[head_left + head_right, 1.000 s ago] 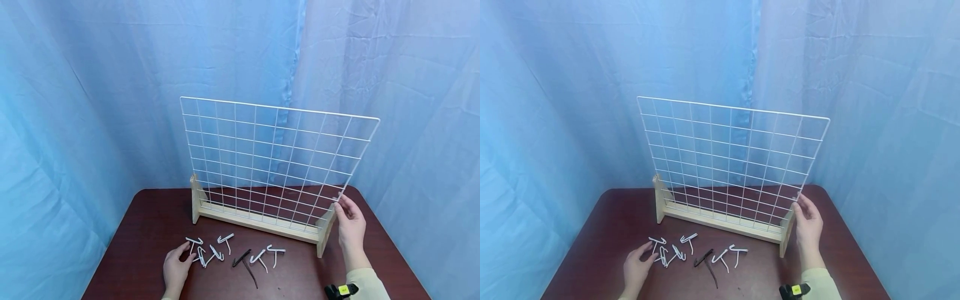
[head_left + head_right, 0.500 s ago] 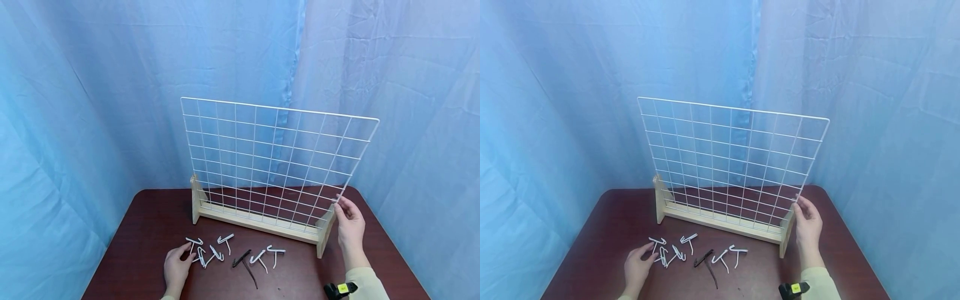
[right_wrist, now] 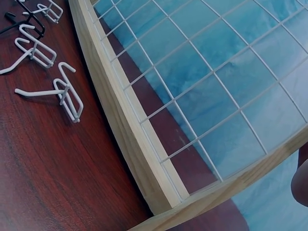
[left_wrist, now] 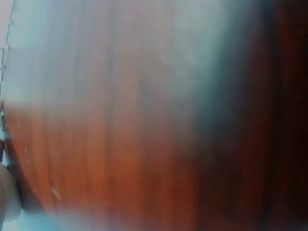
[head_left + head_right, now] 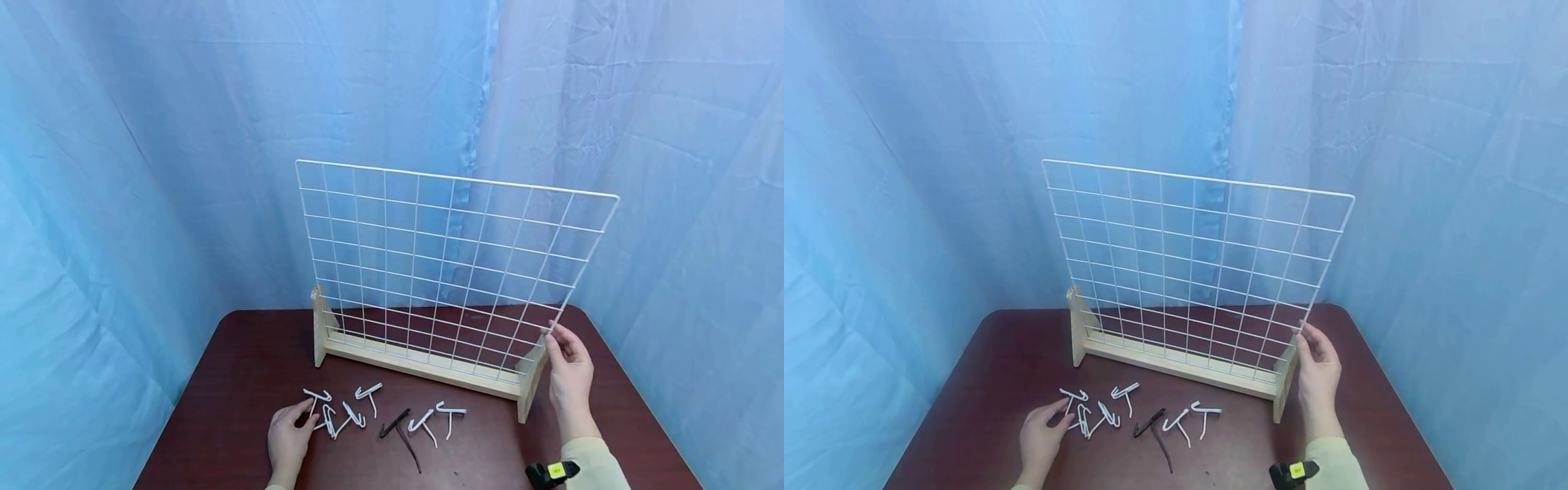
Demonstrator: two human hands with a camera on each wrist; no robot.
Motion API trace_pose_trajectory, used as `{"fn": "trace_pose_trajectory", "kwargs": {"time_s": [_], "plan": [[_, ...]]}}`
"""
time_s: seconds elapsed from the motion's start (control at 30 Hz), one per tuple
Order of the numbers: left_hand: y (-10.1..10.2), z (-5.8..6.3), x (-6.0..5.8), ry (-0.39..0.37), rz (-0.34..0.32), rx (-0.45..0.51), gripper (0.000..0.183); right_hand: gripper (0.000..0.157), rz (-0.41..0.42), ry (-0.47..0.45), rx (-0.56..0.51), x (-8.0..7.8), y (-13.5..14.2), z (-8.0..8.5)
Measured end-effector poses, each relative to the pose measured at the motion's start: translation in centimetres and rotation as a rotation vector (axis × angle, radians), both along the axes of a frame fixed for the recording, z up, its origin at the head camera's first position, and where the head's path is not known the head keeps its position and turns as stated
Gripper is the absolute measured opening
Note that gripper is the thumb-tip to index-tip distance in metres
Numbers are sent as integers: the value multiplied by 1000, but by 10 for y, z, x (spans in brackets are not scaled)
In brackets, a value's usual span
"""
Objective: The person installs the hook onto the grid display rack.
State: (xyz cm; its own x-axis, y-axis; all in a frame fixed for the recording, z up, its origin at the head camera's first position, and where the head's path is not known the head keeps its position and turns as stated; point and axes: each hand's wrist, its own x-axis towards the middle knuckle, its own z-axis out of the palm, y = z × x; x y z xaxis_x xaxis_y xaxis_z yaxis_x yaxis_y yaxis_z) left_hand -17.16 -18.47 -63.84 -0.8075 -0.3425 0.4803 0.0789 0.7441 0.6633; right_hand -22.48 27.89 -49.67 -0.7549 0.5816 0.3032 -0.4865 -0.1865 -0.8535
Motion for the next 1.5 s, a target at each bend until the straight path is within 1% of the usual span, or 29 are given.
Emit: {"fn": "trace_pose_trajectory", "kwargs": {"time_s": [0.1,0.3,0.43,0.57,0.73,0.9,1.1,1.27,1.5], "plan": [[1,-1,-1,0,5,-2,35,28,10,20,-9,-1,0,-3],[2,-3,-2,-11,27,-1,30,29,13,66,13,-2,1,-9],[3,-1,-1,8,30,-6,28,29,24,109,10,-3,1,-11],[2,0,-1,34,21,-11,28,28,43,147,5,-1,0,-9],[1,0,-1,51,17,-8,27,28,59,175,-6,4,-5,-1],[2,-1,-1,53,23,-7,25,28,34,155,16,6,-8,3],[2,-1,-2,68,51,-4,22,28,17,135,39,0,-3,-6],[3,0,-1,30,74,4,20,28,-3,123,57,-2,-1,-11],[5,0,-1,-10,92,25,18,28,1,145,56,-2,-1,-11]]}}
